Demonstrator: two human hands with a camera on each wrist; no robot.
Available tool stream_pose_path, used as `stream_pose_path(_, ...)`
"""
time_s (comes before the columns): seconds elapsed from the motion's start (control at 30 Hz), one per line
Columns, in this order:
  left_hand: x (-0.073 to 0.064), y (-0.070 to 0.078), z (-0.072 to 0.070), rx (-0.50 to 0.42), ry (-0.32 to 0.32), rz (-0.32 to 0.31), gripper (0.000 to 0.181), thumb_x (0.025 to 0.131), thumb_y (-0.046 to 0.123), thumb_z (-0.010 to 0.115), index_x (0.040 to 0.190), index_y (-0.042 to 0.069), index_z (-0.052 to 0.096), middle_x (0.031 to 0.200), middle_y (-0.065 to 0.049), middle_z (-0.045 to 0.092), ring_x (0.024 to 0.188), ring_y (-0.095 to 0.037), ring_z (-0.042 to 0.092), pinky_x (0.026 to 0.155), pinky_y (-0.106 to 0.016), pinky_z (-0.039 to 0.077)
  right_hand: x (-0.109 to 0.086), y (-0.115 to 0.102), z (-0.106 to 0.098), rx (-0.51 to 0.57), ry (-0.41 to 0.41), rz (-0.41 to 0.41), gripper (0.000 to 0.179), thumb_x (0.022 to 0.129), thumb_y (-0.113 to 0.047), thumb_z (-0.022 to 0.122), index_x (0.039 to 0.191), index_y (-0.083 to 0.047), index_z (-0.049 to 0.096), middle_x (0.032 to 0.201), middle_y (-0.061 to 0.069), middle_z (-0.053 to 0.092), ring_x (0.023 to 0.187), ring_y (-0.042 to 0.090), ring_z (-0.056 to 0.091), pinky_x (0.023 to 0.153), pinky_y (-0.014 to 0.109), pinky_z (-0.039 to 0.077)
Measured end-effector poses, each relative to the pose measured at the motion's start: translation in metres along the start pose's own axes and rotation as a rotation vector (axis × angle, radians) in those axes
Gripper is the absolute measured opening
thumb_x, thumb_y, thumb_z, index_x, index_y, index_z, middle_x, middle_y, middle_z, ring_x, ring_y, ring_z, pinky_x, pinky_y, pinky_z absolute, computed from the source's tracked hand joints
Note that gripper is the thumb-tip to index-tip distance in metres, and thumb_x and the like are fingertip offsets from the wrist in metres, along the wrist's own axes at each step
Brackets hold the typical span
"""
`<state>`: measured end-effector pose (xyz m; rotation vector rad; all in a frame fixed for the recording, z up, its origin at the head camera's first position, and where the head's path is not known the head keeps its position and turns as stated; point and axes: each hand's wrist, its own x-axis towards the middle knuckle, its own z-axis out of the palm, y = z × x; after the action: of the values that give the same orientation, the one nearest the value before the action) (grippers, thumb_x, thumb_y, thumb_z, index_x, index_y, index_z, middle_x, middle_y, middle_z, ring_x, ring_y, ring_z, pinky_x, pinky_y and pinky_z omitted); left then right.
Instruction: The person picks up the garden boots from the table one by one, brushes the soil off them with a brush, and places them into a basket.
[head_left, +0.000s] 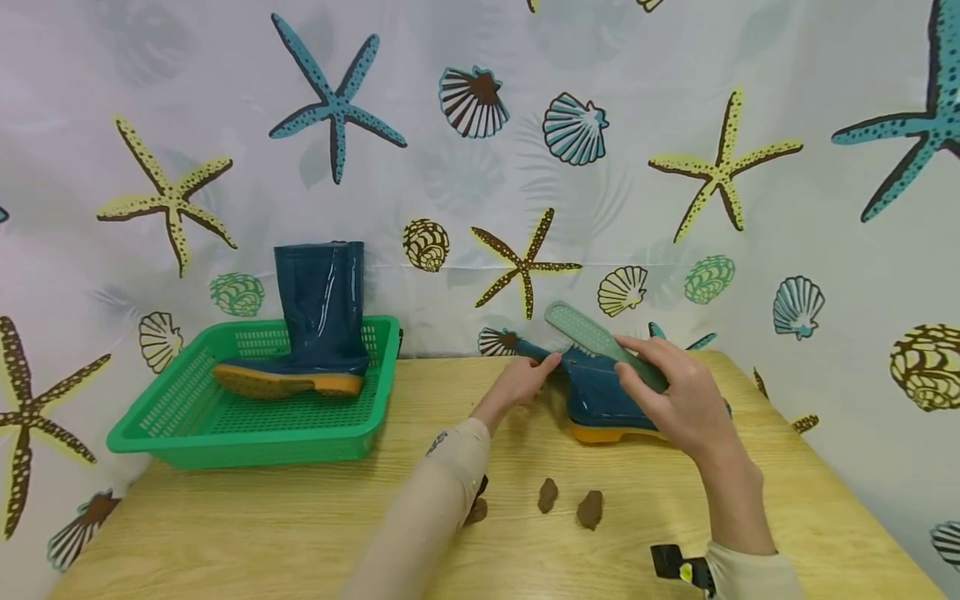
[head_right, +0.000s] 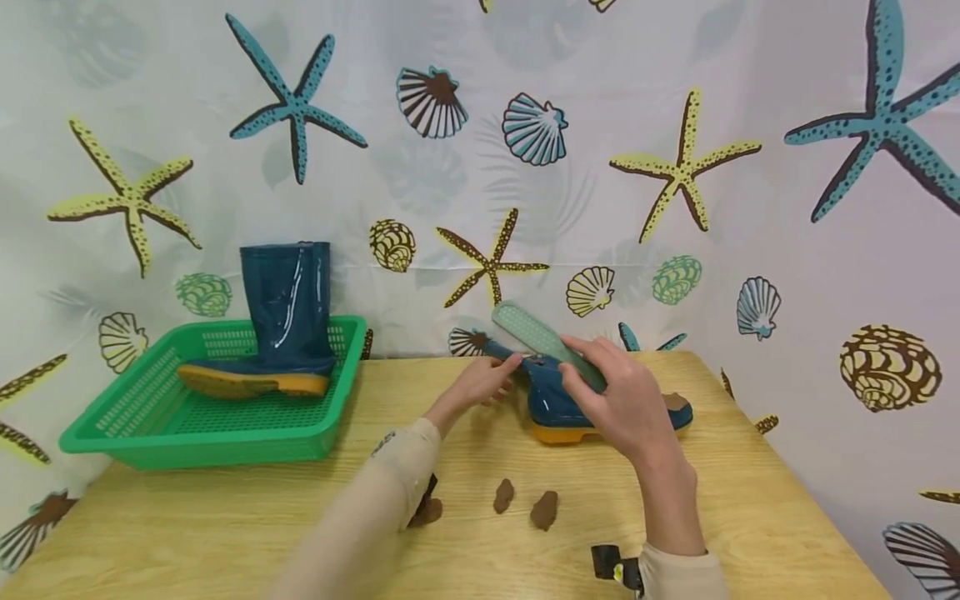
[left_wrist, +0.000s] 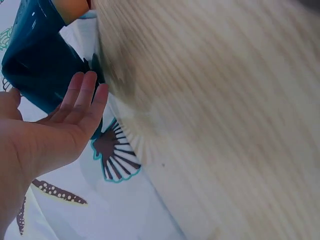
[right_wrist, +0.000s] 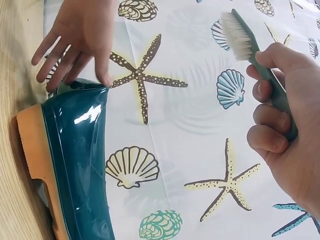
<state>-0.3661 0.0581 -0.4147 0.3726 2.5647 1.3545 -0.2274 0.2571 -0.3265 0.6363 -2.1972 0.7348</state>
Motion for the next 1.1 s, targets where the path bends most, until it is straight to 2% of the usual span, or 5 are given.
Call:
stream_pose_path(0.17, 0.001, 0.004, 0.005, -0.315, 0.001, -0.094, 0.058, 0.101, 0.051, 0.052, 0.124, -0.002, 0.060, 0.105, -0.019, 0.070, 0.097, -0.040, 0.068, 0.090, -0.049, 0.056, 0.002, -0.002, -0.001, -0.007, 0.004, 0.005, 0.038, 0.087, 0.000, 0.069, 0.125, -0.007, 0.069, 0.098, 0.007, 0.071, 0.074, 0.006, 0.054, 0.066, 0.012, 0.041)
stream_pose_path(0.33, 0.004, 0.012, 0.004, -0.479, 0.006, -0.081, 0.036, 0.100, 0.032, 0.058, 0.117, 0.000, 0.063, 0.111, -0.023, 0.070, 0.109, -0.044, 0.065, 0.097, -0.054, 0.052, 0.003, -0.003, -0.001, -0.024, -0.010, 0.010, 0.037, 0.088, -0.002, 0.069, 0.126, -0.008, 0.069, 0.097, 0.006, 0.070, 0.074, 0.007, 0.053, 0.064, 0.017, 0.042)
stream_pose_path(0.53, 0.005, 0.016, 0.004, -0.489, 0.010, -0.059, 0.023, 0.098, 0.020, 0.061, 0.106, -0.001, 0.065, 0.102, -0.023, 0.073, 0.102, -0.040, 0.070, 0.091, -0.050, 0.056, 0.002, -0.002, -0.001, -0.037, -0.019, 0.014, 0.038, 0.089, -0.003, 0.070, 0.126, -0.008, 0.068, 0.096, 0.005, 0.070, 0.073, 0.008, 0.054, 0.062, 0.022, 0.044)
stream_pose_path(0.8, 0.000, 0.022, 0.003, -0.536, 0.007, 0.012, 0.056, 0.096, 0.006, 0.060, 0.145, -0.008, 0.036, 0.103, -0.030, 0.071, 0.095, -0.041, 0.072, 0.085, -0.050, 0.058, 0.001, -0.001, -0.003, -0.038, -0.024, 0.029, 0.037, 0.089, -0.004, 0.069, 0.126, -0.007, 0.068, 0.098, 0.007, 0.071, 0.073, 0.010, 0.055, 0.061, 0.023, 0.045)
stream_pose_path(1.1, -0.004, 0.026, 0.001, -0.505, 0.049, 0.064, 0.041, 0.095, 0.000, 0.057, 0.134, -0.002, 0.043, 0.102, -0.030, 0.071, 0.093, -0.046, 0.070, 0.081, -0.048, 0.060, 0.001, -0.001, -0.004, -0.035, -0.018, 0.032, 0.037, 0.089, -0.004, 0.070, 0.126, -0.007, 0.069, 0.100, 0.009, 0.071, 0.072, 0.009, 0.053, 0.060, 0.021, 0.043)
